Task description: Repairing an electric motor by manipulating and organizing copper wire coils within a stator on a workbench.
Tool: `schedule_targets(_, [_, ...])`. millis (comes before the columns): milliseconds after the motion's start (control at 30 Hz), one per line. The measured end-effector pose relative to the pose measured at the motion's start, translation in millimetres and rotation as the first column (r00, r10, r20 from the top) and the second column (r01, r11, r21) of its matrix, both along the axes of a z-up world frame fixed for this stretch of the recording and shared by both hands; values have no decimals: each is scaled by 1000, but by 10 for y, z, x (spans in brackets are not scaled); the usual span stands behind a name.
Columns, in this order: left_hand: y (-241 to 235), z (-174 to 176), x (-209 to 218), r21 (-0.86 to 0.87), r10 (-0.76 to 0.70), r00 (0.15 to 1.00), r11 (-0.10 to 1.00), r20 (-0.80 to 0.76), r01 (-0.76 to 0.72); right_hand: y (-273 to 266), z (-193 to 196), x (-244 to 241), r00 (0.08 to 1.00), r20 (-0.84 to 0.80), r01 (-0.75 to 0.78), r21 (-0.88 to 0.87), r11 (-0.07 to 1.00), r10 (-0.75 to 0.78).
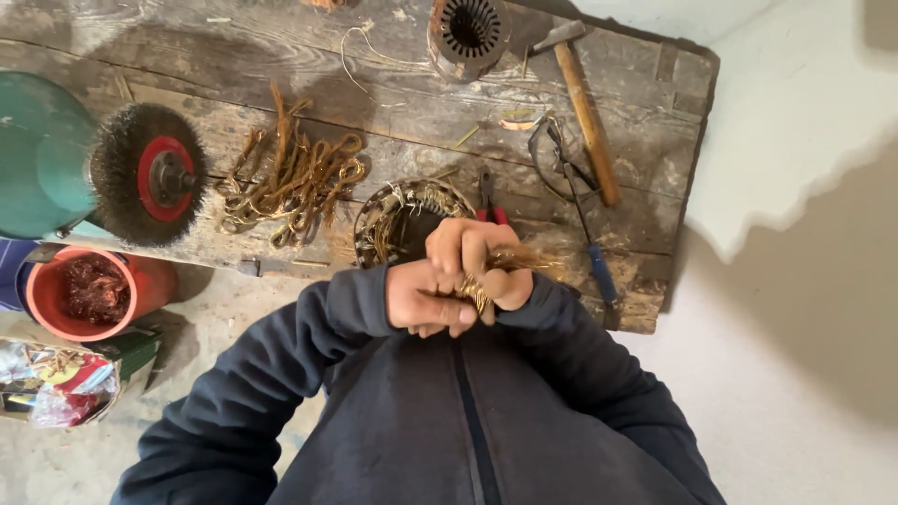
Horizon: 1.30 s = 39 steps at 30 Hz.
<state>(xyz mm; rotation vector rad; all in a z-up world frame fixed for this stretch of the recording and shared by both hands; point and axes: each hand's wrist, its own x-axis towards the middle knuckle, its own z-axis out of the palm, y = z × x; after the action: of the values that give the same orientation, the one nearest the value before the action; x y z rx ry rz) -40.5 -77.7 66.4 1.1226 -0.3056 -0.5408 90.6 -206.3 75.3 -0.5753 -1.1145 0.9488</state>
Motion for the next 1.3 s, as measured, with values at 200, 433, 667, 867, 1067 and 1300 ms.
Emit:
schedule_targets(200, [-222,-58,-117,466,323,543,287,776,-837,-15,-204,-111,894,-170,333,-370,867,-415])
schedule_targets(433, [-70,215,-117,387,27,387,26,922,-922,-19,-48,-99,807,-253,396,-438,807,-533])
schedule_targets(667, [77,-118,-124,-21,255,955,965,-153,-262,-49,204,-67,949,246,212,-29,977,-198])
schedule_targets(867, [20,321,-222,369,444,642,557,625,-744,-59,16,-262,933,189,322,-67,944,-305])
schedule_targets(1067, [33,280,-245,366,-140,367,-29,920,-930,-57,-109,-360,762,-153,515,-448,731,-630])
schedule_targets(1300, [201,-97,-320,-35,446,887,891,-120,-452,-122,84,-163,889,329,318,56,946,-318])
